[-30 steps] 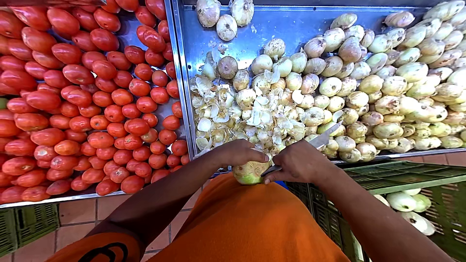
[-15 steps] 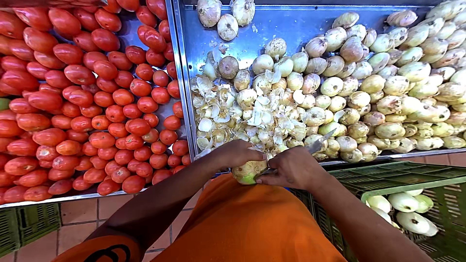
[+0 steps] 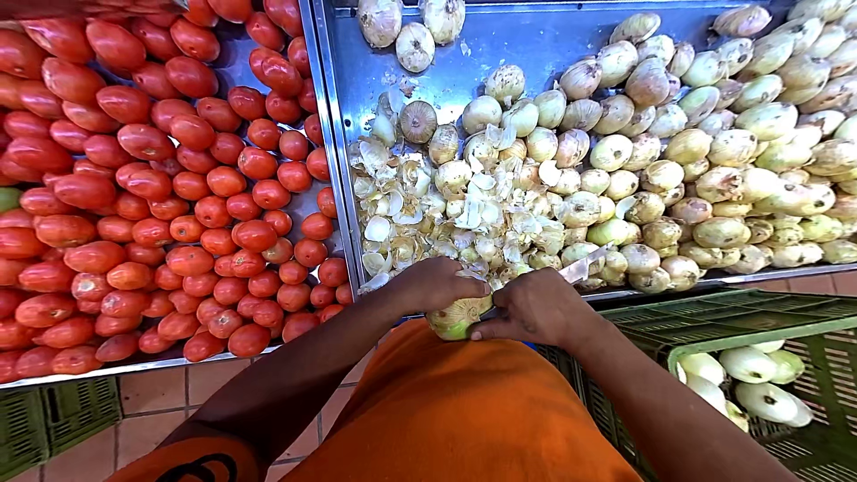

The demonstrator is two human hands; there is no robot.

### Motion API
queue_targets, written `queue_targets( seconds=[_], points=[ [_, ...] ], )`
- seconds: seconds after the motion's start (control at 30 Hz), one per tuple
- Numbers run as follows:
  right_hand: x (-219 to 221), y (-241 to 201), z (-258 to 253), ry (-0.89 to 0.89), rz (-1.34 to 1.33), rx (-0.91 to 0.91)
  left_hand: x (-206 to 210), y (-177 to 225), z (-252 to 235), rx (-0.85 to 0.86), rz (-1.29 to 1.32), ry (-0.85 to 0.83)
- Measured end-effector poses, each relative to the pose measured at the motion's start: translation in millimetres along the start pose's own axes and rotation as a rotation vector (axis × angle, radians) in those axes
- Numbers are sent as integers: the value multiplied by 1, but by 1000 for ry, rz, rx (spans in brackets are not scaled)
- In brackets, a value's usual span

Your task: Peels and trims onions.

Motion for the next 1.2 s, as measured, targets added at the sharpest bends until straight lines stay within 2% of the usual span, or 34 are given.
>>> queue_targets(
  seconds=[0.17, 0.27, 0.4, 0.6, 0.73, 0.83, 0.97, 1.07, 1.2],
  points=[
    [-4, -7, -4, 150, 20, -119, -3, -3, 5, 0, 6, 45],
    [-8, -6, -8, 271, 21, -176, -9, -14, 0, 32, 179, 83],
    [-19, 4, -13, 382, 61, -155, -19, -24, -11, 2, 488, 139],
    [-18, 5, -8, 404, 71, -168, 5, -47, -25, -50, 865, 63],
    [-6, -2, 10, 329, 30, -206, 7, -89, -36, -48, 1175, 152],
    [-5, 17, 4, 257, 43, -55, -14, -91, -23, -12, 1166, 173],
    [-16, 26, -12, -65, -66, 175, -37, -64, -5, 129, 945, 221],
    [-24, 24, -21, -80, -158, 179, -46, -52, -1, 204, 859, 292],
    [-23, 18, -34, -124, -190, 201, -43, -47, 0, 218, 805, 364]
  ],
)
Point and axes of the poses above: each hand's wrist, its own z-axis away from the middle knuckle, its own x-axis out of the palm, y = z × x, the point moved 5 cm from there along -z, towards the middle knuckle, and after that the axes turned 2 degrees about -z, right-handed, at the moved point
